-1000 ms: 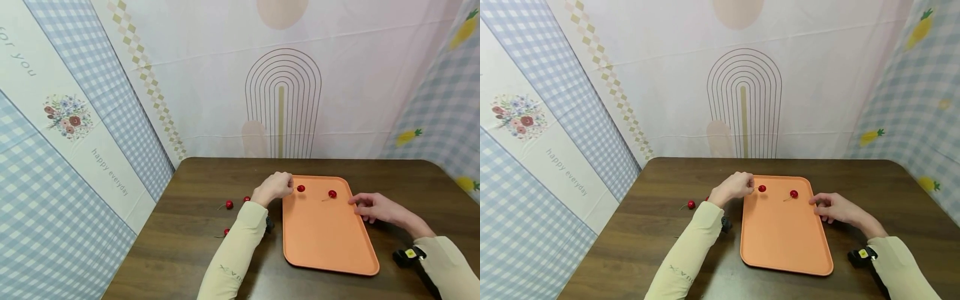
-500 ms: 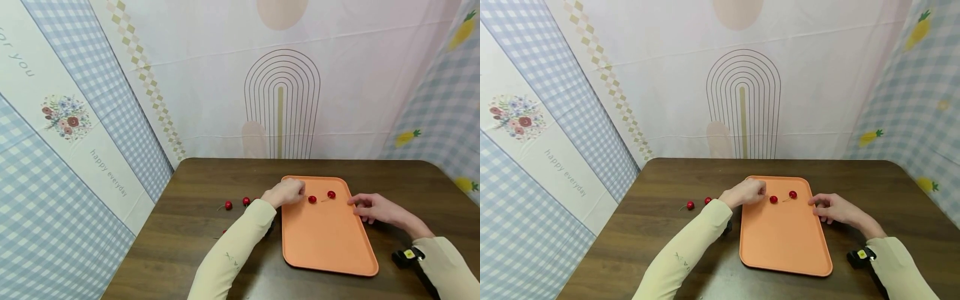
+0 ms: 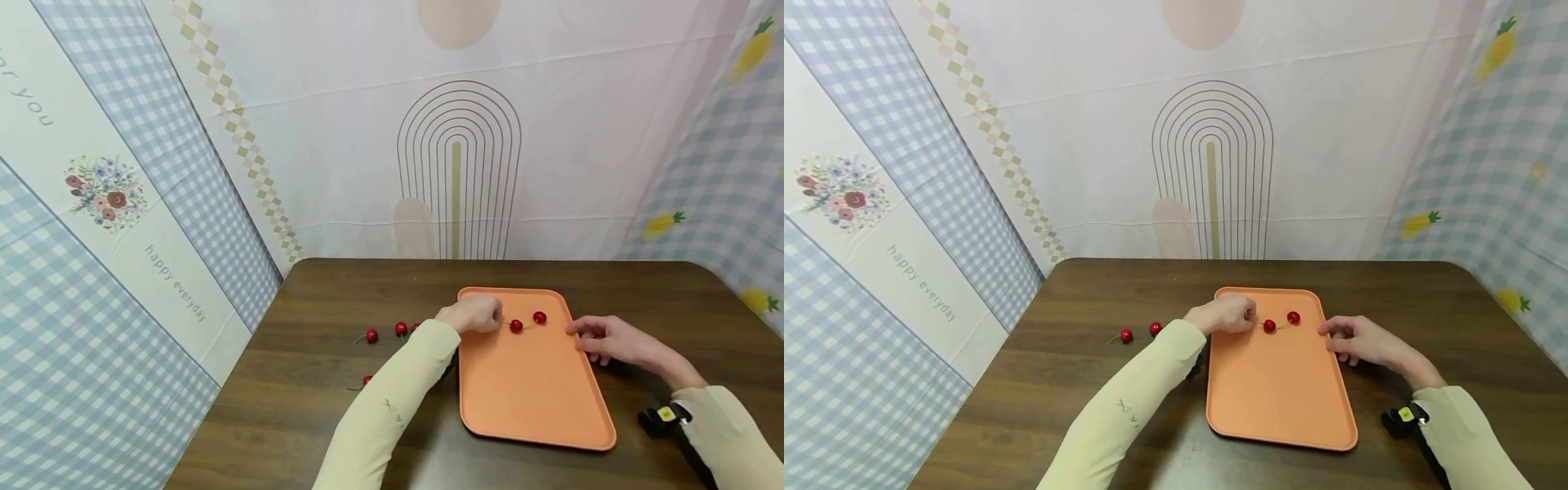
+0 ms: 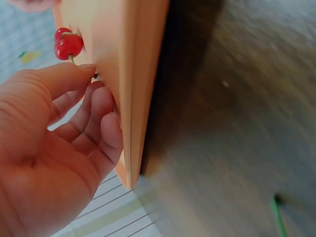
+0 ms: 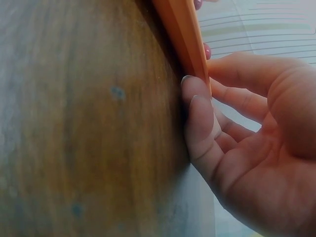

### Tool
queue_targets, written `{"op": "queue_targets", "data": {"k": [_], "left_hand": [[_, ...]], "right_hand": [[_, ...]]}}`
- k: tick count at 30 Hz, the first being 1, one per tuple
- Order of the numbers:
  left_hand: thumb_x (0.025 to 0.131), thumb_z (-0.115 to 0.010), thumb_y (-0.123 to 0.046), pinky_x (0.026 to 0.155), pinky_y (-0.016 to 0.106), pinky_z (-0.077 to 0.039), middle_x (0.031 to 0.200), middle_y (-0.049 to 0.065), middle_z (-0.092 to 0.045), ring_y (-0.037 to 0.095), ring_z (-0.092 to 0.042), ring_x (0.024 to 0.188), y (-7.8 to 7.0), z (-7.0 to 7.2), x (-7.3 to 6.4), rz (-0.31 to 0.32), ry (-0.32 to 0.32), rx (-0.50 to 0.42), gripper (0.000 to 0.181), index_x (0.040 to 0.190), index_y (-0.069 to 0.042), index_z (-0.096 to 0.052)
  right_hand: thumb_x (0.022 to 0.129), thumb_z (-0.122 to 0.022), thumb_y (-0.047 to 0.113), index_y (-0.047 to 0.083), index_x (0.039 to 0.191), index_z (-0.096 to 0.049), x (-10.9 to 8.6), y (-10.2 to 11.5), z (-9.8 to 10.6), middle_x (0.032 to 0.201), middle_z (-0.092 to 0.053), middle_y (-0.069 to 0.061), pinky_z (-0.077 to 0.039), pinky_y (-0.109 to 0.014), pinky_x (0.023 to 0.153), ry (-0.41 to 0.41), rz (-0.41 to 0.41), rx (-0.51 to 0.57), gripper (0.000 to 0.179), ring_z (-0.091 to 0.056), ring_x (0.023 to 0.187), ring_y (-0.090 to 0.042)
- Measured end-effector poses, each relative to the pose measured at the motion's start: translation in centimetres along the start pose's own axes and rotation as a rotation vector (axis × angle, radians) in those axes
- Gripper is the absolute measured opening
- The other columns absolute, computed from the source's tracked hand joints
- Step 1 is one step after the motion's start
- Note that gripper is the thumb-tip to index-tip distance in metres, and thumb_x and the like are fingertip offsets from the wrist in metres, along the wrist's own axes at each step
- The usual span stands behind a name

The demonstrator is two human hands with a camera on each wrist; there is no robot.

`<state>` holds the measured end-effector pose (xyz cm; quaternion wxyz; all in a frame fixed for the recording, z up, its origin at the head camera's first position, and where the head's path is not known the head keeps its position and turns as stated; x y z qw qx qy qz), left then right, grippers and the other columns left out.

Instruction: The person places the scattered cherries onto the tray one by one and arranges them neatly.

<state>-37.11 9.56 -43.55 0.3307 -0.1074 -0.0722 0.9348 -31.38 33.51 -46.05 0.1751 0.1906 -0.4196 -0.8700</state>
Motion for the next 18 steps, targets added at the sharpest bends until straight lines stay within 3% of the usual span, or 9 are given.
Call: {"op": "queue_targets", "data": {"k": [7,13,18], "left_hand": [[0.095,-0.057,-0.018,0.055,0.021,-0.038,0.078,-0.007,-0.059,0.007,-0.047,0.062,0.7,-0.3,0.5,0.113,0.049,-0.187,0.014,0.083,-0.018,-0.065],[0.094,-0.06,-0.024,0.054,0.024,-0.041,0.079,-0.007,-0.061,0.009,-0.052,0.063,0.8,-0.4,0.7,0.196,0.055,-0.216,0.011,0.088,-0.021,-0.068],[0.095,-0.061,-0.025,0.051,0.025,-0.041,0.065,-0.004,-0.057,0.01,-0.05,0.055,1.2,-0.6,1.1,0.226,0.091,-0.273,0.011,0.086,-0.02,-0.067]], "right_hand": [[0.097,-0.06,0.018,-0.005,0.13,-0.052,0.1,0.1,0.0,0.083,-0.059,-0.01,-0.053,-0.031,0.058,0.003,-0.001,0.002,0.041,-0.058,0.066,-0.014],[0.097,-0.061,0.018,-0.005,0.129,-0.053,0.2,0.0,0.0,0.083,-0.059,-0.01,-0.052,-0.031,0.058,-0.002,0.0,0.005,0.041,-0.058,0.066,-0.014],[0.097,-0.061,0.018,-0.005,0.129,-0.052,0.1,-0.1,0.0,0.083,-0.059,-0.01,-0.052,-0.031,0.058,-0.003,-0.006,0.003,0.041,-0.058,0.067,-0.014]]}}
Point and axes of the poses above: each hand's wrist, its own x-axis towards the middle knuckle, its own z-axis out of the back of the hand, y = z × x, the point moved 5 cm from there along x, towards the middle knuckle
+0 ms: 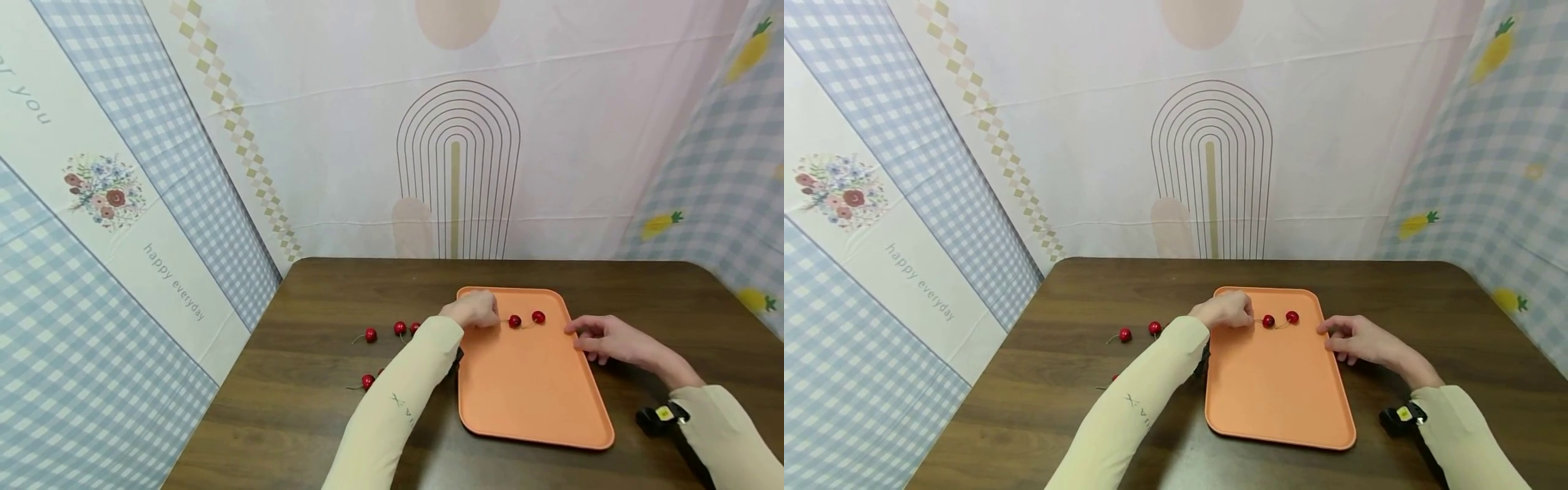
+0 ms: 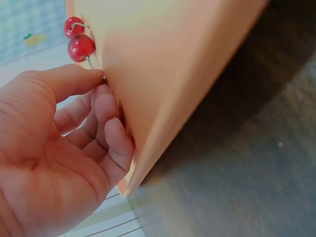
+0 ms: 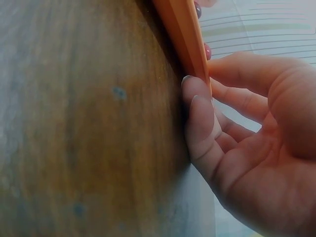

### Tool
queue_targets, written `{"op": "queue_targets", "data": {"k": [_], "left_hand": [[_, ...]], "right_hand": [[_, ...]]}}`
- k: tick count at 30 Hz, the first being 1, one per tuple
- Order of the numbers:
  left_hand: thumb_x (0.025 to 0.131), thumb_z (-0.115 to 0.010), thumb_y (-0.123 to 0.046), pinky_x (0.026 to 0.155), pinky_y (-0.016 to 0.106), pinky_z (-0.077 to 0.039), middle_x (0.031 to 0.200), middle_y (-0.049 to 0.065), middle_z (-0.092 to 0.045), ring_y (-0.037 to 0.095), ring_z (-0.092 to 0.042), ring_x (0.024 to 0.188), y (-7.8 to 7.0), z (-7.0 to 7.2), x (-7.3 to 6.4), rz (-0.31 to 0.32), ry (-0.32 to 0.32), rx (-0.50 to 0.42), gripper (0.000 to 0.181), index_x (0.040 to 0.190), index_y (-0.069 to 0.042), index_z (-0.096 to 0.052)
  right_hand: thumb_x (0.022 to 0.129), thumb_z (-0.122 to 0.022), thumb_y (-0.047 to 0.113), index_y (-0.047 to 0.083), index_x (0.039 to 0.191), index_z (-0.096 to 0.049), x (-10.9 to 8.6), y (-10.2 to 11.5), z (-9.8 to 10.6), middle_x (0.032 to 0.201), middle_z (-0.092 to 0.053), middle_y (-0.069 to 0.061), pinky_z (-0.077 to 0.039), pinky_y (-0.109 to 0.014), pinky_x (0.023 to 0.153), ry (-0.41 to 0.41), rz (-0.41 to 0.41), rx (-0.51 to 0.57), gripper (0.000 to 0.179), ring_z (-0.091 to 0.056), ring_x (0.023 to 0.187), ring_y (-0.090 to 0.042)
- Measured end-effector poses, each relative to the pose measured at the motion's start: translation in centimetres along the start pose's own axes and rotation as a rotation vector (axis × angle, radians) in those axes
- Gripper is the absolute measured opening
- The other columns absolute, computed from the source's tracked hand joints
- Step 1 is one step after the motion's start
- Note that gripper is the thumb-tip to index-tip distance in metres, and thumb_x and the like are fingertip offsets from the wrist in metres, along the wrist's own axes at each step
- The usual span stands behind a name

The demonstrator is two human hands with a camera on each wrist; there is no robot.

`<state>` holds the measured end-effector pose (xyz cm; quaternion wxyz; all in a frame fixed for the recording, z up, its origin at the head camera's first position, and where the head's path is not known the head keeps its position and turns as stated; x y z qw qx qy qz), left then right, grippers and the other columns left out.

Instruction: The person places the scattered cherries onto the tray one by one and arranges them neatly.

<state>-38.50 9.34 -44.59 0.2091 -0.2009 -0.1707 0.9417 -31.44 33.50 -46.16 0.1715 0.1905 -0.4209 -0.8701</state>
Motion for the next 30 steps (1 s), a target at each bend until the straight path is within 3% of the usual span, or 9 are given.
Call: {"op": "queue_targets", "data": {"k": [5,11,15,23,30], "left_hand": [[0.097,-0.06,-0.026,0.051,0.025,-0.042,0.062,-0.001,-0.056,0.011,-0.05,0.054,0.1,0.4,-0.6,-0.023,0.016,-0.051,0.013,0.088,-0.019,-0.066],[0.097,-0.058,-0.028,0.059,0.025,-0.042,0.08,-0.004,-0.06,0.011,-0.052,0.066,-0.6,2.6,-2.3,-0.092,-0.074,-0.051,0.011,0.091,-0.02,-0.063],[0.096,-0.059,-0.029,0.06,0.024,-0.042,0.081,-0.004,-0.06,0.01,-0.052,0.066,-0.4,3.8,-3.3,-0.117,-0.123,-0.064,0.01,0.095,-0.019,-0.061],[0.097,-0.059,-0.031,0.062,0.023,-0.048,0.086,-0.003,-0.064,0.008,-0.061,0.07,1.3,5.7,-5.9,-0.192,-0.187,-0.155,0.014,0.102,-0.017,-0.061],[0.098,-0.057,-0.033,0.072,0.023,-0.047,0.095,-0.005,-0.065,0.008,-0.06,0.081,3.7,6.2,-8.3,-0.186,-0.248,-0.138,0.018,0.108,-0.019,-0.062]], "right_hand": [[0.097,-0.06,0.019,-0.005,0.13,-0.052,-0.1,0.2,0.1,0.083,-0.06,-0.009,-0.053,-0.031,0.059,0.007,0.0,-0.009,0.042,-0.058,0.067,-0.015],[0.097,-0.06,0.022,-0.003,0.129,-0.053,-0.1,0.2,0.2,0.083,-0.06,-0.005,-0.053,-0.031,0.06,-0.006,-0.017,-0.039,0.042,-0.059,0.067,-0.016],[0.097,-0.06,0.02,-0.005,0.13,-0.052,-0.1,0.1,0.1,0.084,-0.06,-0.008,-0.053,-0.031,0.06,0.01,-0.006,-0.015,0.042,-0.059,0.067,-0.016],[0.097,-0.06,0.019,-0.005,0.13,-0.052,0.0,0.1,-0.1,0.083,-0.059,-0.009,-0.053,-0.031,0.059,0.009,0.002,-0.008,0.041,-0.058,0.067,-0.015],[0.097,-0.061,0.021,-0.004,0.131,-0.052,-0.1,-0.1,-0.1,0.083,-0.059,-0.008,-0.053,-0.03,0.061,0.0,-0.028,-0.02,0.043,-0.058,0.069,-0.015]]}}
Point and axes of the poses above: each hand's wrist, its own x-axis towards the middle knuckle, its own z-axis out of the back of the hand, y = z × x, the point moved 5 cm from there along x, towards the middle knuckle
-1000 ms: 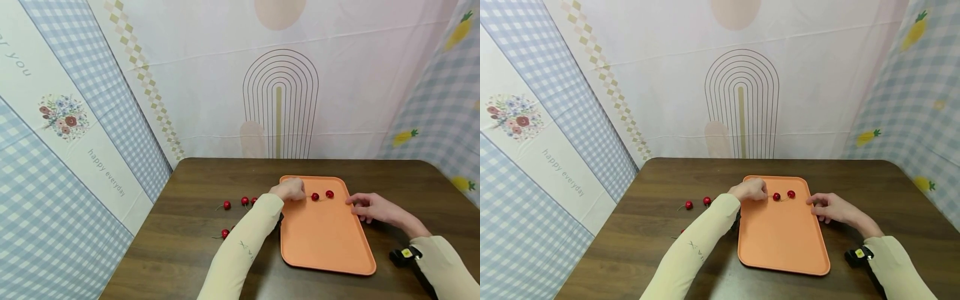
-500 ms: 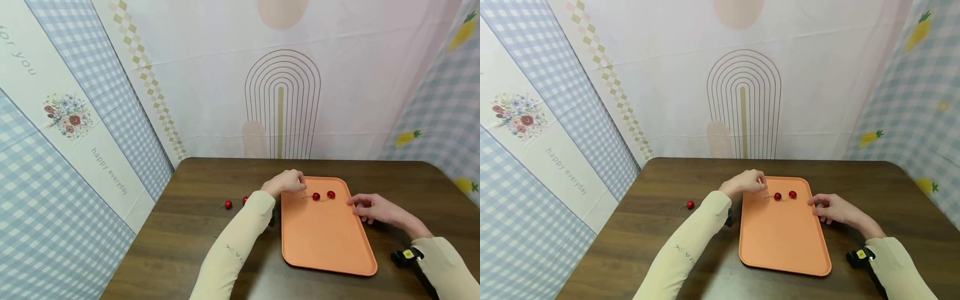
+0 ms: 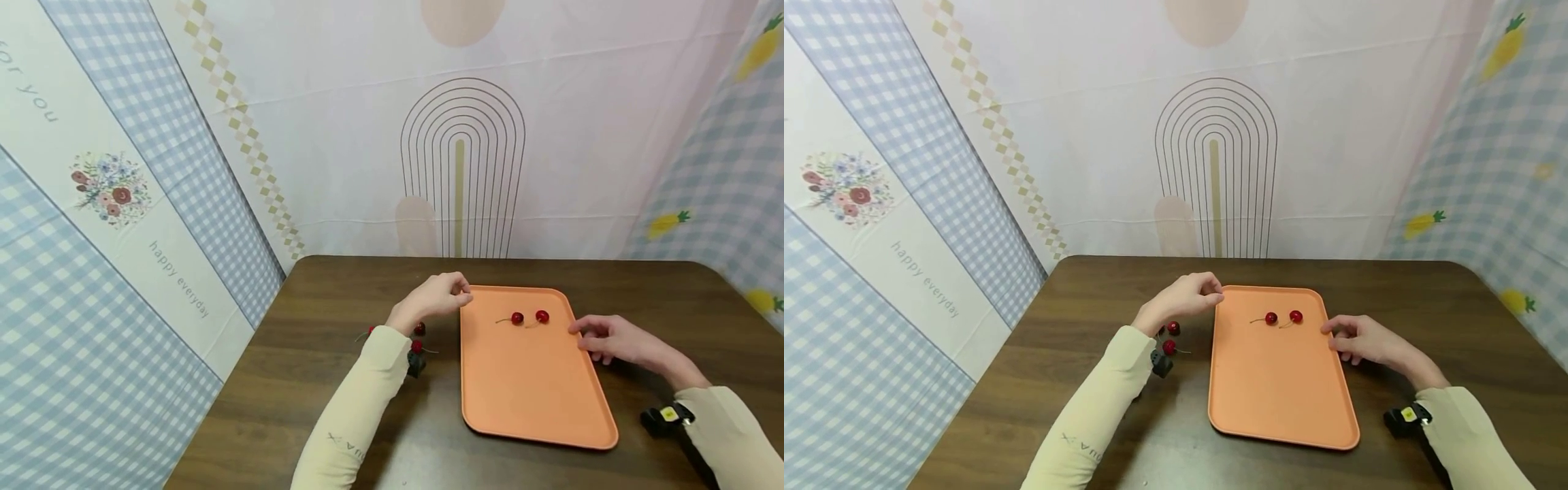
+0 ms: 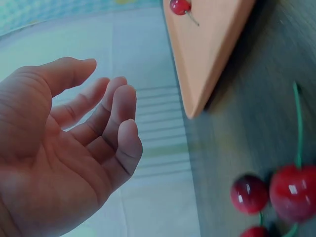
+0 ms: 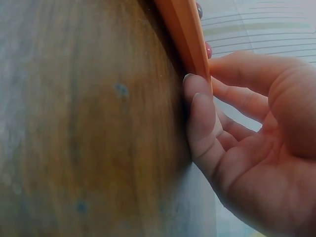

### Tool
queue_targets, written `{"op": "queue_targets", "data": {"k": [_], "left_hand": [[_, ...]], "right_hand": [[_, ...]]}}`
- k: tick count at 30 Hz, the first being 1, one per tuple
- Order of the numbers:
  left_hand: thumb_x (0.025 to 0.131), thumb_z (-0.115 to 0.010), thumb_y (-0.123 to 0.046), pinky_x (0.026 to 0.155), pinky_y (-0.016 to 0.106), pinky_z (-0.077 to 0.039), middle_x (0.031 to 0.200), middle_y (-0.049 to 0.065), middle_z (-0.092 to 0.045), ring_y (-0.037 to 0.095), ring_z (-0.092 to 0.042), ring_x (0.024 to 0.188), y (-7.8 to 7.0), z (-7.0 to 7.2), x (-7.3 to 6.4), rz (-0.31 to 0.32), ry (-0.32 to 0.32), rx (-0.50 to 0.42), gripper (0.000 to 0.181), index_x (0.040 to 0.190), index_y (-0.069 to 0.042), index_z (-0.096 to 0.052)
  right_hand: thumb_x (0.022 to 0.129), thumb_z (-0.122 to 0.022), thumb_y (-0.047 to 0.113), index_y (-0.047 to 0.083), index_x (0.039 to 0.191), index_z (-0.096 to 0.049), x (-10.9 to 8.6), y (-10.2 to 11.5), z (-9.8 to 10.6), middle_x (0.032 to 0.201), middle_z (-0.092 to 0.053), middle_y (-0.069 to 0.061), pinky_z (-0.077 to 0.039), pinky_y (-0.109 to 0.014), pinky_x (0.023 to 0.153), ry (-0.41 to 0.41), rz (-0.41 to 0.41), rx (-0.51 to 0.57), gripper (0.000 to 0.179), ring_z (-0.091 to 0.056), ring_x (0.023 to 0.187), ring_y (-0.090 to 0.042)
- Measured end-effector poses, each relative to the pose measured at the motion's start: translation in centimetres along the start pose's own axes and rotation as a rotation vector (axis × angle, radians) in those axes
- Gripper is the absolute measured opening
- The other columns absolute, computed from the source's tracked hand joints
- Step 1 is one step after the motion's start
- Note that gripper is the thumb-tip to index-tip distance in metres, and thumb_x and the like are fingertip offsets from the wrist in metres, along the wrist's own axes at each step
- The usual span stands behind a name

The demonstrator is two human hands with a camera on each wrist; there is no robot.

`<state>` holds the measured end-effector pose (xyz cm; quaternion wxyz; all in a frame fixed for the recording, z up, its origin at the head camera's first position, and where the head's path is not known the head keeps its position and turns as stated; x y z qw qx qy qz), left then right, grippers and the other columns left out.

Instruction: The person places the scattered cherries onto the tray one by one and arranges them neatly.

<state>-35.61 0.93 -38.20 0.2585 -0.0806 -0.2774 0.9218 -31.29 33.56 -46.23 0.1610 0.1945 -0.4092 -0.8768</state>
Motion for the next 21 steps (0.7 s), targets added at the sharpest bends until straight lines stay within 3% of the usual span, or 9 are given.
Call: {"op": "queue_targets", "data": {"k": [13,21], "left_hand": [[0.097,-0.058,-0.033,0.081,0.028,-0.05,0.098,-0.004,-0.068,0.008,-0.062,0.083,2.5,2.2,-5.0,0.018,-0.096,-0.048,0.019,0.107,-0.018,-0.062],[0.095,-0.062,-0.029,0.074,0.027,-0.05,0.095,-0.004,-0.07,0.007,-0.062,0.08,5.0,3.7,-8.1,0.043,-0.17,-0.088,0.016,0.105,-0.017,-0.064]], "right_hand": [[0.097,-0.061,0.023,-0.005,0.13,-0.052,-0.2,0.2,-0.1,0.083,-0.059,-0.007,-0.053,-0.031,0.061,0.004,0.001,-0.009,0.045,-0.058,0.069,-0.017],[0.098,-0.059,0.021,-0.005,0.129,-0.052,0.1,0.0,0.1,0.082,-0.061,-0.007,-0.053,-0.031,0.059,0.009,0.052,-0.001,0.041,-0.059,0.067,-0.016]]}}
Point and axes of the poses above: each hand's wrist, its own x-axis towards the middle knuckle, its own z-axis out of the back of the hand, y = z × x, the point moved 5 cm from there along x, towards the middle knuckle
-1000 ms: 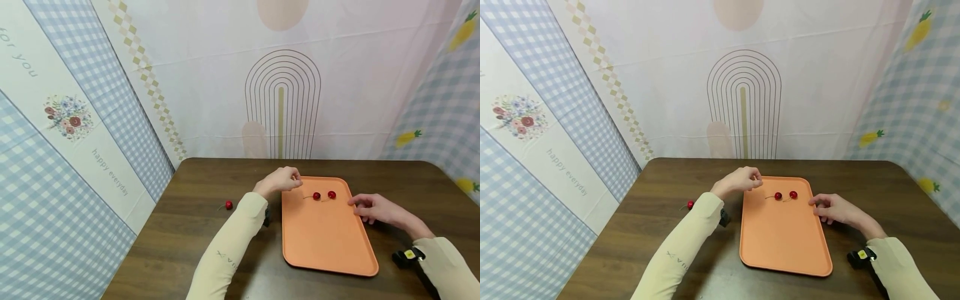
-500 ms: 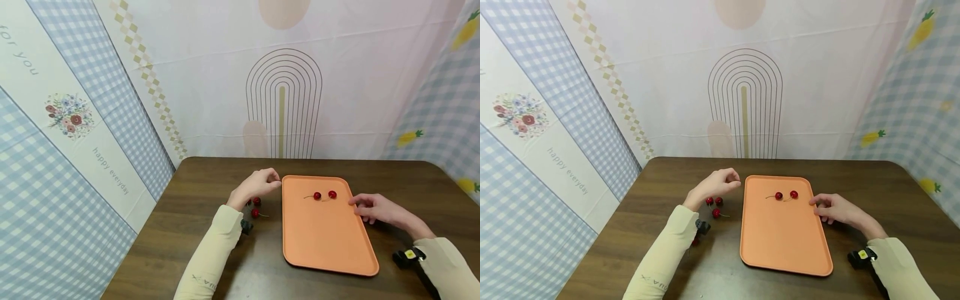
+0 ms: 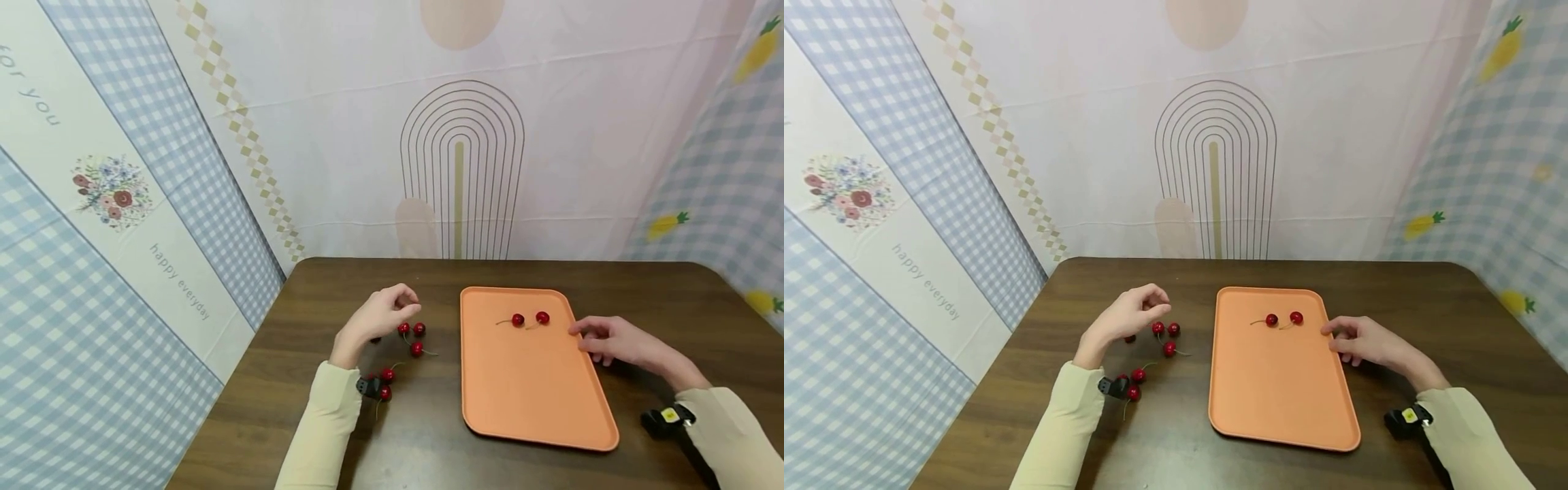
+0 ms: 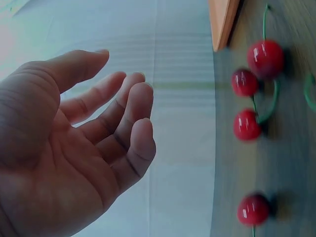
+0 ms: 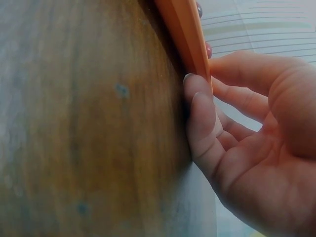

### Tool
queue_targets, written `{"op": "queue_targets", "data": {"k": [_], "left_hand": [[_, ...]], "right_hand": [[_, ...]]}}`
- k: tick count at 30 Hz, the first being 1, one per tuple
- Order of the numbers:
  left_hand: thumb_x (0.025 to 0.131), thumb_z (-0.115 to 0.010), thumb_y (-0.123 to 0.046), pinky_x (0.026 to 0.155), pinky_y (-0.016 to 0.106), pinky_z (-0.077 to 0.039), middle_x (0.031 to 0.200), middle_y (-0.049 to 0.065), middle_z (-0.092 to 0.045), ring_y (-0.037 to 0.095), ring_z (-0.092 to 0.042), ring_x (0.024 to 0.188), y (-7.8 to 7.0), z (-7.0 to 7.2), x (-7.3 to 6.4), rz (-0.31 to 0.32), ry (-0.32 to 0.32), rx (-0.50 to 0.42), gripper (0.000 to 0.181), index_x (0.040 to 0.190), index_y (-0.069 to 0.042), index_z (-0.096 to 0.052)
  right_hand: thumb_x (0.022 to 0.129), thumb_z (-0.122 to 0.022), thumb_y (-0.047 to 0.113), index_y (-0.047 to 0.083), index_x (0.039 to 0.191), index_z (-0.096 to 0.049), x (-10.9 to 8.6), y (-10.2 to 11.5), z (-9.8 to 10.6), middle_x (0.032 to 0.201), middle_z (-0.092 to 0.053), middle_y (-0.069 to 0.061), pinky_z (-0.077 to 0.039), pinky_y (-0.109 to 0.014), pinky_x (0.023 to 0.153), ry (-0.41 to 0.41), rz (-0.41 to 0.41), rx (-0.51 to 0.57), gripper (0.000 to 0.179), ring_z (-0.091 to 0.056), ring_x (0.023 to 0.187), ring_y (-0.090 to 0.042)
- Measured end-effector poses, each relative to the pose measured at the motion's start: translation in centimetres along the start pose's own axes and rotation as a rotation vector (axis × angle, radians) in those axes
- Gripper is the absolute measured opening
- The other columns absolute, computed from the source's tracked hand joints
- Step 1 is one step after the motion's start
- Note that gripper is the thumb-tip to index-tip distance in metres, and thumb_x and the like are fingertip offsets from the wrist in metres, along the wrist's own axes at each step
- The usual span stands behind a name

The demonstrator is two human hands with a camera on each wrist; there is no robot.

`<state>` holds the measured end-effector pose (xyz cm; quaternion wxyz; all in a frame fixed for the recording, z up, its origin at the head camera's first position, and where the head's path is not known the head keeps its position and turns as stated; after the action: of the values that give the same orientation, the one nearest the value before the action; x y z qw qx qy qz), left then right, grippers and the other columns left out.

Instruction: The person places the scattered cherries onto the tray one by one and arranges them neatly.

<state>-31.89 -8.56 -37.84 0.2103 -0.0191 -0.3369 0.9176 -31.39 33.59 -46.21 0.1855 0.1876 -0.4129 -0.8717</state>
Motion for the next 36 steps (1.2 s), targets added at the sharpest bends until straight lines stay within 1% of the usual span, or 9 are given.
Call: {"op": "queue_targets", "data": {"k": [4,6,11,19,23,27,31,33,36], "left_hand": [[0.094,-0.063,-0.027,0.075,0.026,-0.05,0.095,-0.002,-0.071,0.007,-0.062,0.08,1.5,0.8,-1.1,0.036,-0.019,-0.002,0.015,0.105,-0.016,-0.065],[0.094,-0.064,-0.027,0.077,0.028,-0.05,0.096,-0.002,-0.071,0.008,-0.063,0.082,2.2,1.2,-1.5,0.062,-0.014,0.014,0.016,0.105,-0.016,-0.065],[0.094,-0.065,-0.029,0.077,0.031,-0.05,0.096,-0.001,-0.07,0.009,-0.063,0.082,3.8,2.3,-2.2,0.144,0.03,0.038,0.018,0.106,-0.015,-0.064],[0.093,-0.066,-0.019,0.068,0.029,-0.05,0.087,0.005,-0.068,0.015,-0.062,0.072,7.0,3.6,-3.7,0.238,0.103,-0.039,0.022,0.11,-0.006,-0.061],[0.092,-0.066,-0.016,0.065,0.028,-0.05,0.086,0.007,-0.068,0.016,-0.062,0.069,8.5,3.8,-4.4,0.294,0.128,-0.036,0.023,0.111,-0.004,-0.06],[0.092,-0.066,-0.017,0.063,0.028,-0.049,0.086,0.008,-0.067,0.019,-0.063,0.07,9.7,4.0,-4.9,0.383,0.124,0.032,0.024,0.112,-0.004,-0.061],[0.092,-0.067,-0.02,0.06,0.029,-0.049,0.079,0.009,-0.066,0.02,-0.063,0.069,10.4,4.2,-5.2,0.468,0.137,0.103,0.024,0.111,-0.007,-0.062],[0.091,-0.068,-0.02,0.059,0.03,-0.049,0.074,0.01,-0.065,0.02,-0.062,0.067,10.7,4.1,-5.3,0.494,0.151,0.111,0.023,0.11,-0.008,-0.062],[0.09,-0.07,-0.02,0.057,0.03,-0.048,0.07,0.007,-0.061,0.018,-0.058,0.064,11.1,3.8,-5.5,0.517,0.166,0.092,0.021,0.106,-0.009,-0.062]], "right_hand": [[0.098,-0.059,0.019,-0.006,0.13,-0.052,0.1,0.0,-0.1,0.083,-0.061,-0.008,-0.053,-0.031,0.059,0.005,0.0,0.017,0.041,-0.059,0.067,-0.015],[0.098,-0.059,0.019,-0.006,0.13,-0.052,0.2,-0.1,-0.1,0.083,-0.061,-0.008,-0.053,-0.031,0.059,0.004,-0.007,0.021,0.041,-0.058,0.067,-0.014],[0.098,-0.059,0.019,-0.006,0.131,-0.051,0.1,-0.3,-0.2,0.083,-0.06,-0.009,-0.053,-0.031,0.059,0.003,-0.01,0.02,0.042,-0.058,0.067,-0.014],[0.098,-0.059,0.019,-0.005,0.131,-0.051,0.0,-0.1,-0.1,0.083,-0.06,-0.008,-0.053,-0.03,0.06,0.005,-0.012,0.014,0.042,-0.058,0.068,-0.014],[0.098,-0.059,0.019,-0.006,0.131,-0.051,0.0,0.0,-0.1,0.084,-0.061,-0.008,-0.053,-0.031,0.06,0.013,-0.014,0.015,0.042,-0.058,0.068,-0.015],[0.098,-0.059,0.021,-0.005,0.13,-0.052,0.0,0.1,-0.1,0.084,-0.061,-0.007,-0.053,-0.031,0.061,0.011,-0.022,0.014,0.042,-0.059,0.069,-0.015],[0.098,-0.059,0.023,-0.005,0.13,-0.052,0.0,0.1,0.0,0.084,-0.061,-0.006,-0.053,-0.032,0.061,0.009,-0.02,0.0,0.043,-0.059,0.069,-0.016],[0.098,-0.059,0.023,-0.005,0.13,-0.052,0.0,0.1,0.1,0.084,-0.061,-0.006,-0.054,-0.032,0.061,0.008,-0.021,-0.004,0.043,-0.059,0.069,-0.016],[0.097,-0.06,0.023,-0.005,0.13,-0.052,0.0,0.0,0.2,0.084,-0.061,-0.007,-0.054,-0.031,0.061,0.007,-0.022,-0.002,0.043,-0.06,0.069,-0.015]]}}
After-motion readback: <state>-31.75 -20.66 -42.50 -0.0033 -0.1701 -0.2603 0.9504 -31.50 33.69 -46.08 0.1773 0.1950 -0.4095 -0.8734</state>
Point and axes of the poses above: each hand's wrist, its own x-axis towards the middle knuckle, its own z-axis out of the back of the hand, y = z × x, the point moved 5 cm from there along x, towards the middle knuckle
